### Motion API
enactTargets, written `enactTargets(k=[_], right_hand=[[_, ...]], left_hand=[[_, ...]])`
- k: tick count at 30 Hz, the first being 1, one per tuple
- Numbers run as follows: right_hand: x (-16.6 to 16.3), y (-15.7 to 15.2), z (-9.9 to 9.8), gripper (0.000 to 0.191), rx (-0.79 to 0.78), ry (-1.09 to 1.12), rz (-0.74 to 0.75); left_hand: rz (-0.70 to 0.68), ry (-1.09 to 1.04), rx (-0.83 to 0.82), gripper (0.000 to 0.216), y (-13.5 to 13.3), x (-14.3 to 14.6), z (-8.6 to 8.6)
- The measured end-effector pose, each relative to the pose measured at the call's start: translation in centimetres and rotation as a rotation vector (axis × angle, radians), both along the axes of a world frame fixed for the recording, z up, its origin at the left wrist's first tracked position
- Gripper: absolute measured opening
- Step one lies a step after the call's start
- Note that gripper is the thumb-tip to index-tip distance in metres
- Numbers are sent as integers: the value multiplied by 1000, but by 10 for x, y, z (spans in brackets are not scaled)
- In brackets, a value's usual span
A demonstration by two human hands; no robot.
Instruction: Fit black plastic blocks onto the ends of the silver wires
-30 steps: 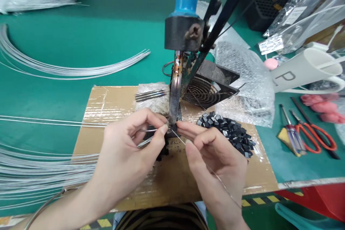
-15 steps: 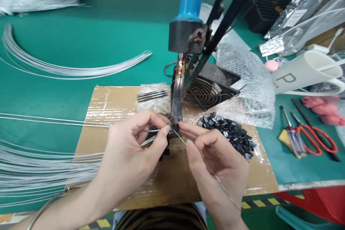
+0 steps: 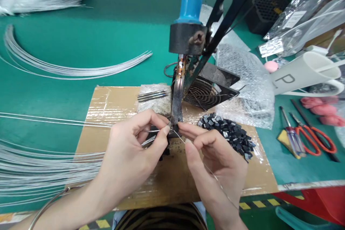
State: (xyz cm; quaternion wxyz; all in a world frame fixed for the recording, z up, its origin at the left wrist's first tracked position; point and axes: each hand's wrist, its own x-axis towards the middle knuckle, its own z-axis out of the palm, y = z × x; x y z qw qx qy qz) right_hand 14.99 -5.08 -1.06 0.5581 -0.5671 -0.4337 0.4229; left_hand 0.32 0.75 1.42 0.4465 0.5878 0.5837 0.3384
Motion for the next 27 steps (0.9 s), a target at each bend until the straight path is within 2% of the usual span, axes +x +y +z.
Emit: enactTargets(k=[27], right_hand=[[0,-1,-4,18,55,-75,8]], left_hand=[[-10,-13,18,11,-1,0,-1]])
